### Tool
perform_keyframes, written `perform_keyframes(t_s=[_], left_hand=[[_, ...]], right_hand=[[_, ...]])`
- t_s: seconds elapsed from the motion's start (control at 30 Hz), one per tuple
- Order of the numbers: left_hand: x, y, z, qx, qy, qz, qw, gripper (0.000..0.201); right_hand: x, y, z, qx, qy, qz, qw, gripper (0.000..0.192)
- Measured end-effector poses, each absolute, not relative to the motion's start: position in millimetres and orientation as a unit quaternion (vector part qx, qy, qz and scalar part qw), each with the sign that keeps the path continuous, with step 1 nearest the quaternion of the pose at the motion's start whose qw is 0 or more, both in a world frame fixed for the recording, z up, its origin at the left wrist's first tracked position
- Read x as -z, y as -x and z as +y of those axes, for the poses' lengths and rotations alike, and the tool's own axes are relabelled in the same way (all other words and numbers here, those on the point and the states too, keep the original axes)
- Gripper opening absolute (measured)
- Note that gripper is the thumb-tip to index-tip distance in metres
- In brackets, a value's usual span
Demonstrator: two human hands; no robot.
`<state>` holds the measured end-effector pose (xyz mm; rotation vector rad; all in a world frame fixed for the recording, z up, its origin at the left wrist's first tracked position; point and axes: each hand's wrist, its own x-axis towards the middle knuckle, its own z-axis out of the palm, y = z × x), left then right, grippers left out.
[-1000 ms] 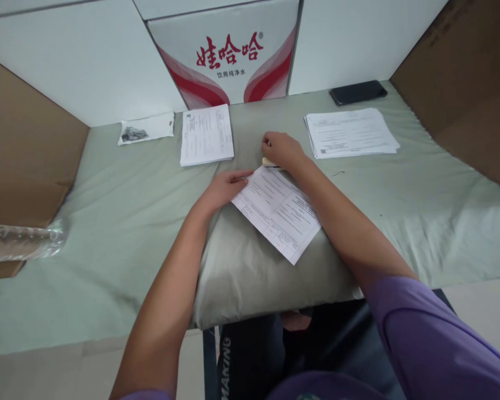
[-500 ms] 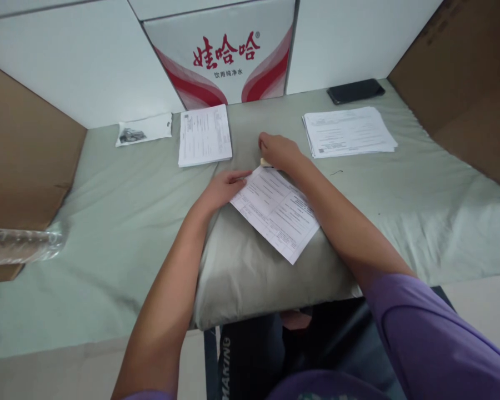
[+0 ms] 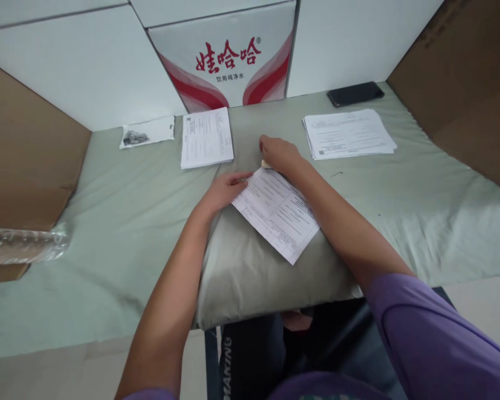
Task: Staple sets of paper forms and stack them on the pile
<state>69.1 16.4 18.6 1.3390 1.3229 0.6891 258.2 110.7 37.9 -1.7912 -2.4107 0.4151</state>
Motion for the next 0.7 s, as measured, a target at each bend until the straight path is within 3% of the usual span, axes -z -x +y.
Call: perform_keyframes(t_s=[0.43, 0.57, 0.7], left_hand=[[-27, -69, 14, -0.26, -0.594, 0.566, 0.51, 0.051], [-45, -60, 12, -0.214, -0.672, 0.598, 0.382, 0.051], [-70, -60, 30, -0.212, -0.69, 0.652, 0.232, 0.029]], right_hand=[[-36, -259, 112, -0.149, 0.582, -0.796, 0.07, 0.033], [-36, -261, 111, -0.151, 0.58, -0.798, 0.064, 0.035], [-36, -261, 110, -0.15, 0.577, -0.8, 0.069, 0.035]])
